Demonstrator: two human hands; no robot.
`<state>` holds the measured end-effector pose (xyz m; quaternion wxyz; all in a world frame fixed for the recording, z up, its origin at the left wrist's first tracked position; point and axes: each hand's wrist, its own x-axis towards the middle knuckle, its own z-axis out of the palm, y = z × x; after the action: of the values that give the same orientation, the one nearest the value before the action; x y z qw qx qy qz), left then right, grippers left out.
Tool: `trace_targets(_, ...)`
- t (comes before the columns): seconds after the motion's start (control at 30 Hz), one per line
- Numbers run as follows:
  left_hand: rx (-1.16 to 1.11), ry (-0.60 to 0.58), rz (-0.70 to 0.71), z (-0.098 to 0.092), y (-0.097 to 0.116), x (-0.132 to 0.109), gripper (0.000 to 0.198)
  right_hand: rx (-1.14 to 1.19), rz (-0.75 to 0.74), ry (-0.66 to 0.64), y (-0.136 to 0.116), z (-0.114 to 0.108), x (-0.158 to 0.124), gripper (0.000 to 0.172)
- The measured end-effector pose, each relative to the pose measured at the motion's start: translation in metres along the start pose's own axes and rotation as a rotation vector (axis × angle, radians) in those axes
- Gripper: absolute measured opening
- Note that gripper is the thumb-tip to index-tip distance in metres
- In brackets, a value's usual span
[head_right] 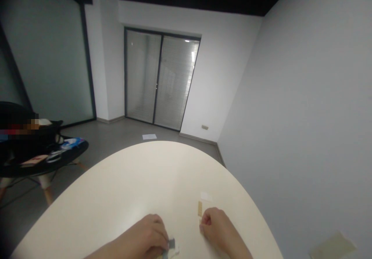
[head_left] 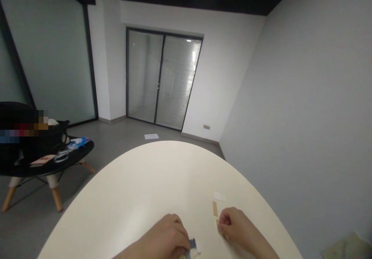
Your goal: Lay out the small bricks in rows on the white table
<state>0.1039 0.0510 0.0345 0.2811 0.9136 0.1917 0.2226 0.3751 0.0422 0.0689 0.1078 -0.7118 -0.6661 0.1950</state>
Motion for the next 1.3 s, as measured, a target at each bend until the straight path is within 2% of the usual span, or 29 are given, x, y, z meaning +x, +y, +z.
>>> trace_targets(0.17,-0.024,0.022,-0.007,0.002,-0.002,0.0,0.018,0.042,-0.05,0.109,-0.001,-0.005,0.004,0.015)
trace_targets(0.33,-0.071,0.056,-0.163,-0.004,0.008,-0.002,0.018,0.197,-0.142,0.188,-0.003,-0.005,0.008,0.027)
trace_targets(0.47,-0.185,0.197,-0.354,-0.008,0.016,-0.003,0.019,0.335,-0.232,0.122,-0.022,0.003,0.001,0.025)
trace_targets(0.6,-0.36,0.358,-0.5,-0.006,0.013,-0.001,0.011,0.458,-0.309,0.007,-0.048,0.02,-0.012,0.02)
trace_targets(0.67,-0.462,0.437,-0.51,-0.004,0.01,0.001,0.008,0.51,-0.329,-0.018,-0.057,0.028,-0.015,0.023)
trace_targets(0.77,-0.629,0.49,-0.511,0.0,0.005,0.004,0.007,0.539,-0.368,0.024,-0.063,0.039,-0.017,0.024)
trace_targets(0.87,-0.786,0.498,-0.494,0.006,0.001,0.005,0.022,0.532,-0.397,0.071,-0.064,0.044,-0.016,0.025)
trace_targets(1.0,-0.943,0.481,-0.459,0.015,-0.004,0.005,0.037,0.49,-0.45,0.072,-0.064,0.045,-0.017,0.023)
trace_targets(1.2,-1.102,0.512,-0.398,0.018,-0.005,0.007,0.044,0.478,-0.553,0.062,-0.066,0.046,-0.017,0.024)
trace_targets(1.3,-1.131,0.518,-0.401,0.018,-0.005,0.007,0.044,0.439,-0.595,0.067,-0.064,0.049,-0.016,0.033)
